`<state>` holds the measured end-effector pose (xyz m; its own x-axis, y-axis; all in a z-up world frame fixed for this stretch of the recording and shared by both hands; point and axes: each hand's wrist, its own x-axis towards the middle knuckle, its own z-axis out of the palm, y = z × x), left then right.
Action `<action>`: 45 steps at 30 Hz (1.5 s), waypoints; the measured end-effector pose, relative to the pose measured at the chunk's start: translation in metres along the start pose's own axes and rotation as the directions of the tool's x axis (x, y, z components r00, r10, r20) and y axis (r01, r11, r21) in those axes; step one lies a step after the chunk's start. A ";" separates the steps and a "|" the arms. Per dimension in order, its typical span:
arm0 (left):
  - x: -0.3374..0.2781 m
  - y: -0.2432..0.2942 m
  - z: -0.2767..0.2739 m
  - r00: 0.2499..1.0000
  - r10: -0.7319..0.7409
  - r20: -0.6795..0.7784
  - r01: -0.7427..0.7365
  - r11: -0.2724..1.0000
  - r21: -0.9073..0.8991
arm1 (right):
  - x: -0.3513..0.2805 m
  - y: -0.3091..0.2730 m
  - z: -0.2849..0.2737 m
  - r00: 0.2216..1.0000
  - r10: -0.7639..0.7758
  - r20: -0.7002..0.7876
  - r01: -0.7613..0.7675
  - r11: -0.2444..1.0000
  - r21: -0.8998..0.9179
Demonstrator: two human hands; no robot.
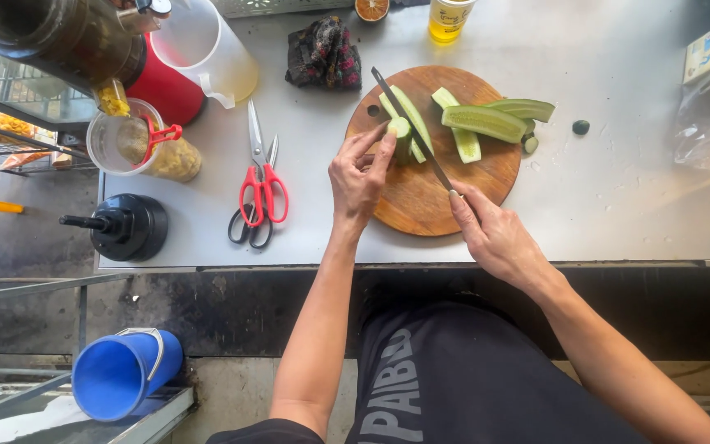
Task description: Slice cucumbers into thin strips on a cutting board using a knife.
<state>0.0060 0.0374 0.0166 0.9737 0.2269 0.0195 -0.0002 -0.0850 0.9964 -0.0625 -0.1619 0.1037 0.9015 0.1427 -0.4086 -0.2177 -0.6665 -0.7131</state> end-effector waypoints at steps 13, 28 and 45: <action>-0.011 0.009 0.004 1.000 0.011 0.030 -0.012 0.999 0.030 | -0.019 -0.026 -0.009 0.998 -0.040 -0.056 0.039 0.999 -0.014; -0.008 0.006 0.005 0.999 0.032 -0.019 -0.032 0.999 0.022 | -0.041 -0.007 -0.008 0.999 0.047 -0.007 -0.048 0.997 -0.053; -0.010 0.019 0.003 0.999 0.038 -0.029 -0.036 0.999 0.038 | -0.026 -0.011 -0.007 0.994 0.086 0.066 -0.081 0.994 -0.075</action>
<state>-0.0030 0.0309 0.0354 0.9659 0.2519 0.0593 -0.0270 -0.1300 0.9911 -0.0815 -0.1631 0.1261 0.8528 0.1330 -0.5051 -0.2614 -0.7285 -0.6332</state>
